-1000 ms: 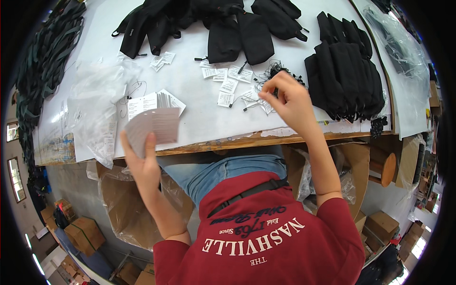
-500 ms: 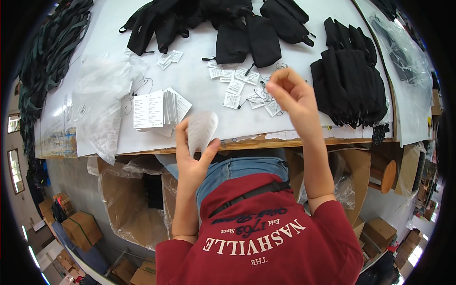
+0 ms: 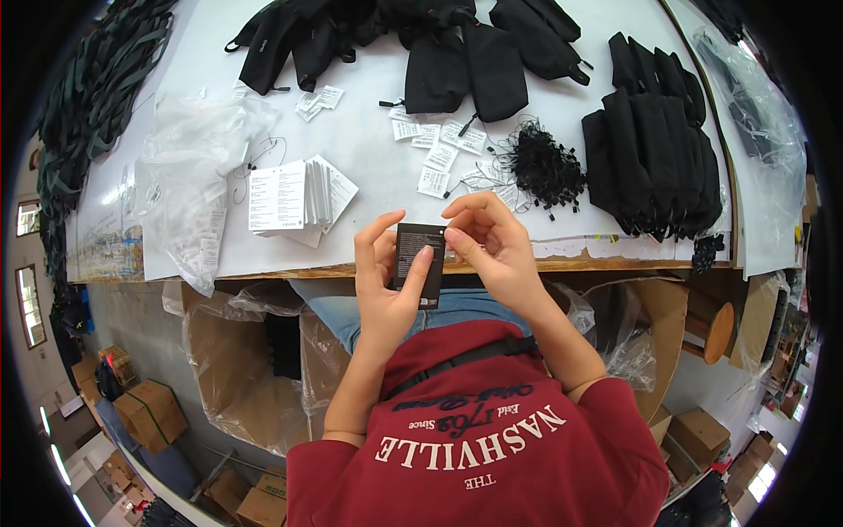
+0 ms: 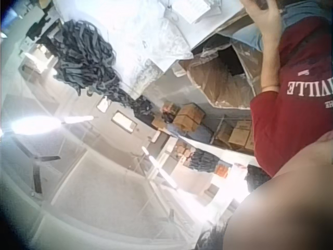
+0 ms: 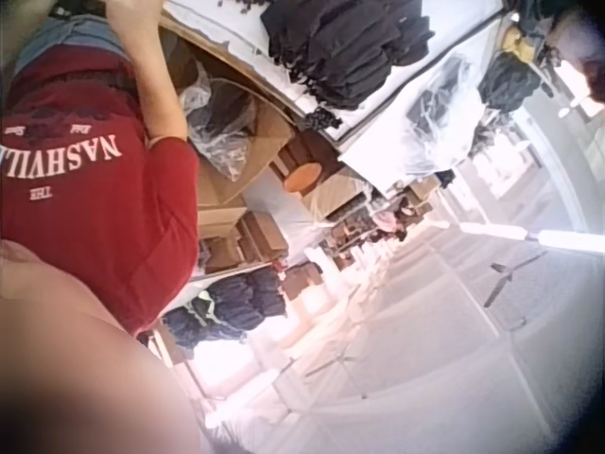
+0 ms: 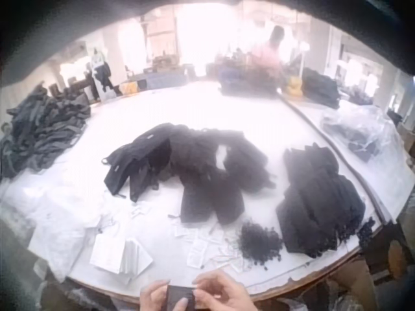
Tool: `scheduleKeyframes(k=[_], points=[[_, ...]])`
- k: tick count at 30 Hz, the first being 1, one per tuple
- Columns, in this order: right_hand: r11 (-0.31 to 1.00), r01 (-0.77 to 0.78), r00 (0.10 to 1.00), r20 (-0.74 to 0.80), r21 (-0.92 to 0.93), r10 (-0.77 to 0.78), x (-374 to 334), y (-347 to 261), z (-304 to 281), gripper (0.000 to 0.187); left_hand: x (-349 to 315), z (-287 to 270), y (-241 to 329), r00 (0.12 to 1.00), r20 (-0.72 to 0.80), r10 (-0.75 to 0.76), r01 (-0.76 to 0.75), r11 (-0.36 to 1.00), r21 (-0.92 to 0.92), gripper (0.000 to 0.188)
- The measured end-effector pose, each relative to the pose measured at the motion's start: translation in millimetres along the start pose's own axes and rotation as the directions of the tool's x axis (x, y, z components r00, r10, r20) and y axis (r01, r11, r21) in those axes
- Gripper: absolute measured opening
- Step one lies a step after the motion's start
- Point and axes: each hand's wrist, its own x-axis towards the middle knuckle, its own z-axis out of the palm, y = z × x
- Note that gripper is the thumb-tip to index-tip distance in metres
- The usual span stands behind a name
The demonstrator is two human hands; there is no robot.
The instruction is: Packing small black pouches with instruction cards and silica gel packets.
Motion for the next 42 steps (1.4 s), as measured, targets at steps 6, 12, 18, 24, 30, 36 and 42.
scheduleKeyframes(k=[6, 12, 18, 24, 30, 36, 42], points=[[0.993, 0.052, 0.996, -0.069, -0.110, -0.060, -1, 1, 0, 0.019, -2, 0, -1, 1.000, -0.022, -0.002, 0.004, 0.994, 0.107, 0.048], [0.944, 0.177, 0.982, -0.009, -0.278, -0.187, -4, 2, -1, 0.029, 2, -1, -3, 0.972, -0.031, 0.234, -0.204, 0.899, 0.386, 0.027], [0.832, 0.359, 0.906, -0.056, -0.423, -0.420, -4, 5, 5, 0.028, 0, 3, -4, 0.971, -0.074, 0.229, -0.191, 0.920, 0.341, 0.023], [0.629, 0.519, 0.758, -0.029, -0.579, -0.651, 1, 11, 7, 0.024, -3, 6, -6, 0.980, -0.076, 0.185, -0.164, 0.961, 0.223, 0.022], [0.844, 0.372, 0.895, -0.091, -0.386, -0.436, -3, 10, 4, 0.022, -3, 3, -1, 0.957, -0.087, 0.275, -0.239, 0.924, 0.298, 0.020], [0.972, 0.110, 0.994, 0.004, -0.209, -0.111, -6, 1, -10, 0.015, -1, -7, -3, 0.900, 0.007, 0.436, -0.406, 0.833, 0.375, 0.029], [0.924, 0.240, 0.971, 0.093, -0.297, -0.222, -5, -2, -17, 0.013, -2, -12, -7, 0.911, 0.043, 0.409, -0.399, 0.854, 0.333, 0.030]])
